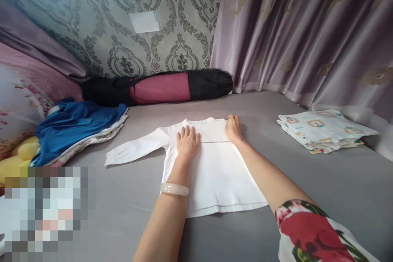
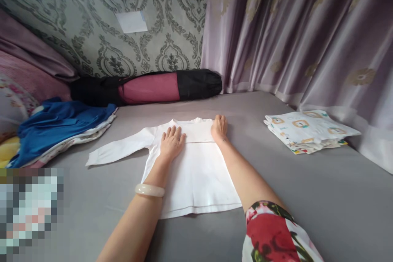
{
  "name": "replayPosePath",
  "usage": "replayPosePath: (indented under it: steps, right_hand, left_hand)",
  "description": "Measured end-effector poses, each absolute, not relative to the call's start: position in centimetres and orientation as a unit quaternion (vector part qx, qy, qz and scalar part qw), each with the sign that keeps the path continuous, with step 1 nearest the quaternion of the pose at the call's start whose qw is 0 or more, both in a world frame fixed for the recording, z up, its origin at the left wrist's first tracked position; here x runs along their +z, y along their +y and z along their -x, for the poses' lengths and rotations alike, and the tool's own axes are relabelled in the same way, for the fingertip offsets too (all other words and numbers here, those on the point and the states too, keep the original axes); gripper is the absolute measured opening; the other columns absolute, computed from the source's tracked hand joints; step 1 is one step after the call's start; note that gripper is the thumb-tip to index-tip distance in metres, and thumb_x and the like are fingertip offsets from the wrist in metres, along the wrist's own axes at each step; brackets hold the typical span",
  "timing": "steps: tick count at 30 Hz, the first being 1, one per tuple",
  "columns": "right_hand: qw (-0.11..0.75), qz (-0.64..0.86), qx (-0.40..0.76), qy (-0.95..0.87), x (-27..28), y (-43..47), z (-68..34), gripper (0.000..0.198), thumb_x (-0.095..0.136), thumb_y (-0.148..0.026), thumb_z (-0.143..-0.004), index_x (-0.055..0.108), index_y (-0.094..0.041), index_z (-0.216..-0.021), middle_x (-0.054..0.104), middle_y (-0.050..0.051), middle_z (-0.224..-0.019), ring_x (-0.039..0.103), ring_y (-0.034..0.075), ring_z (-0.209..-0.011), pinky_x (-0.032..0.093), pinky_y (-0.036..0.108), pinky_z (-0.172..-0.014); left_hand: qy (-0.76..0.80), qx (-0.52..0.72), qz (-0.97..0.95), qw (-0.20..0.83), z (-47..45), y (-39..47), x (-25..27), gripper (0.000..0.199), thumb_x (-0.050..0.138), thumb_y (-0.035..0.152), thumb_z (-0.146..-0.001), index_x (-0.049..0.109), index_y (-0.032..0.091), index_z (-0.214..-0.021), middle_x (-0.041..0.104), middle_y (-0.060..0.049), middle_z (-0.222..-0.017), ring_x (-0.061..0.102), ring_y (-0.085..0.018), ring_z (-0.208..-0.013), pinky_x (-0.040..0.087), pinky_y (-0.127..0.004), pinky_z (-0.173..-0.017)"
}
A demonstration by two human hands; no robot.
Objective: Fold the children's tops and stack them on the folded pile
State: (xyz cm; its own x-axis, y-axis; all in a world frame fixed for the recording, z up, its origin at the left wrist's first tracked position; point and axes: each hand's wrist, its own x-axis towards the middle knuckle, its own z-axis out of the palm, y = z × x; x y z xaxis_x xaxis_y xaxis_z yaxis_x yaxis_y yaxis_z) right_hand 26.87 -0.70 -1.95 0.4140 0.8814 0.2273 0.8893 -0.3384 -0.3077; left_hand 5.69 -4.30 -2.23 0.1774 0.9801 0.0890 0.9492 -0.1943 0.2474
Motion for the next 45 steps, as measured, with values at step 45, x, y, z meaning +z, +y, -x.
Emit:
replayPosePath:
  steps: [45]
  right_hand:
    - [0.072,0.66,0.054,-0.746,-1.5,-3.6,-21.9,0.06,0.023,-0.038,-0.1,0.027,-0.009,-0.152,0.016,0.013,-0.162,0.014,0.025,-0.149,0.011,0.051,-0.119]
  left_hand:
    - [0.588,0.076,-0.804,0.048,-2.4,-5.4,-2.3,0.065,0.02,0.051,-0.099,0.03,0.012,-0.151,0.027,-0.016,-0.158,0.021,-0.027,-0.148,0.018,-0.045,-0.12]
